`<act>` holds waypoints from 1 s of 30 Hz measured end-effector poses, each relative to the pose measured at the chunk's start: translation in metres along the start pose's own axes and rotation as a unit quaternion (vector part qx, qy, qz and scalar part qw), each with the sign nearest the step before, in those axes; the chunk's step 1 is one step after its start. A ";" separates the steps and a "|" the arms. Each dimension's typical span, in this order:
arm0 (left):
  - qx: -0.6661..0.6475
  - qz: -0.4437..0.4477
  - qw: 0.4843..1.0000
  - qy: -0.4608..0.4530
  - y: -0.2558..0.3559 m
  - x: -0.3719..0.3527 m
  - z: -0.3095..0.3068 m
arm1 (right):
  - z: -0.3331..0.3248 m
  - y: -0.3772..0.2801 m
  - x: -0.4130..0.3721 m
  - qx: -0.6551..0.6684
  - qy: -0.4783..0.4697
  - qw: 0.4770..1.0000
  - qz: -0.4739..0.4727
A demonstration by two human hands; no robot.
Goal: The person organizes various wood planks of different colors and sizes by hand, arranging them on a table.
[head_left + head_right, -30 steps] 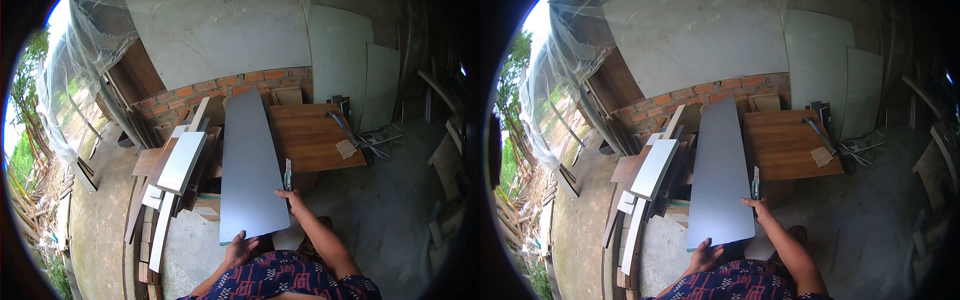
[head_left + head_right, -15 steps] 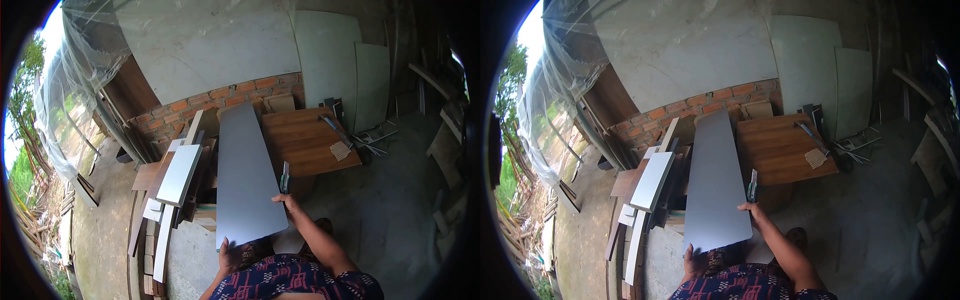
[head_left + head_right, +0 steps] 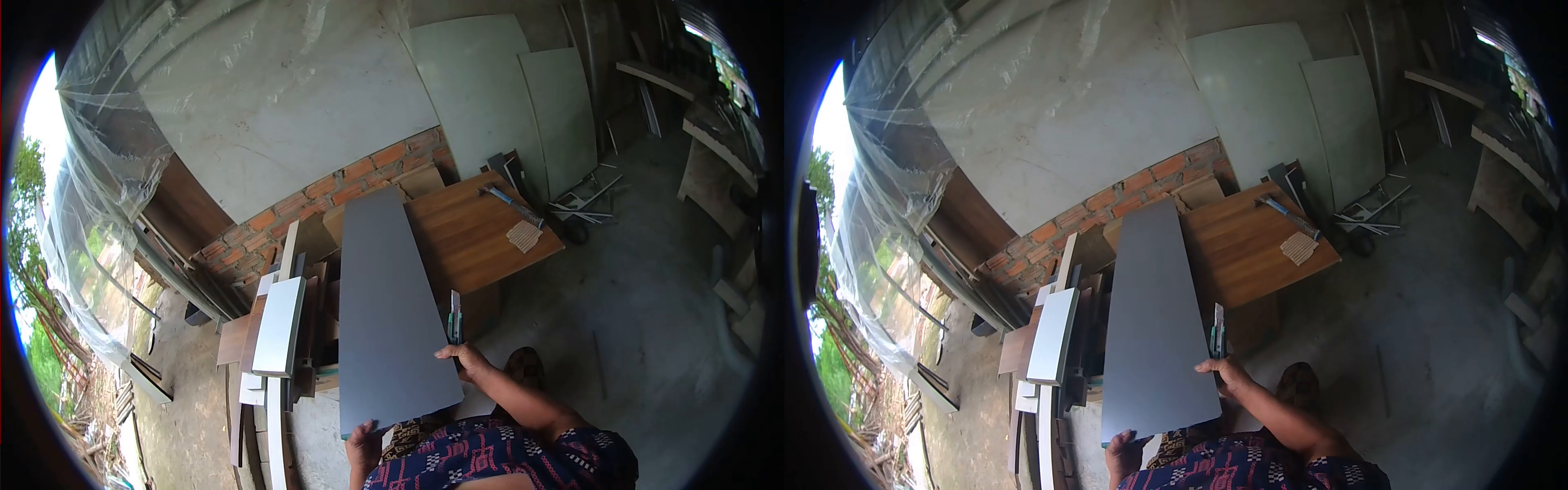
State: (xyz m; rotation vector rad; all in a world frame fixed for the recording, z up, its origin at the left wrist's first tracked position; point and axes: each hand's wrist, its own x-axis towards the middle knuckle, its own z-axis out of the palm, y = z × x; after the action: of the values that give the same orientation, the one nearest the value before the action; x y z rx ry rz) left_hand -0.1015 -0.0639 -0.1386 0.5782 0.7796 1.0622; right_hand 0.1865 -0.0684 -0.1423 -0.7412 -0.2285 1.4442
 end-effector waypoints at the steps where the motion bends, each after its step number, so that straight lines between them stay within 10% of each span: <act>1: 0.016 0.017 1.000 0.000 0.001 0.006 -0.003 | -0.003 0.002 -0.001 0.010 -0.002 1.000 0.005; 30: 0.417 0.226 0.870 -0.132 0.113 -0.034 0.087 | -0.004 0.058 -0.013 -0.130 -0.062 0.983 0.115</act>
State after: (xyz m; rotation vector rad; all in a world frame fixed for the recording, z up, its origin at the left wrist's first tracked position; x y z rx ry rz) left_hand -0.1033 -0.0561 0.0077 1.6807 0.8641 0.9977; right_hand 0.1404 -0.0851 -0.1754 -0.9141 -0.4462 1.7019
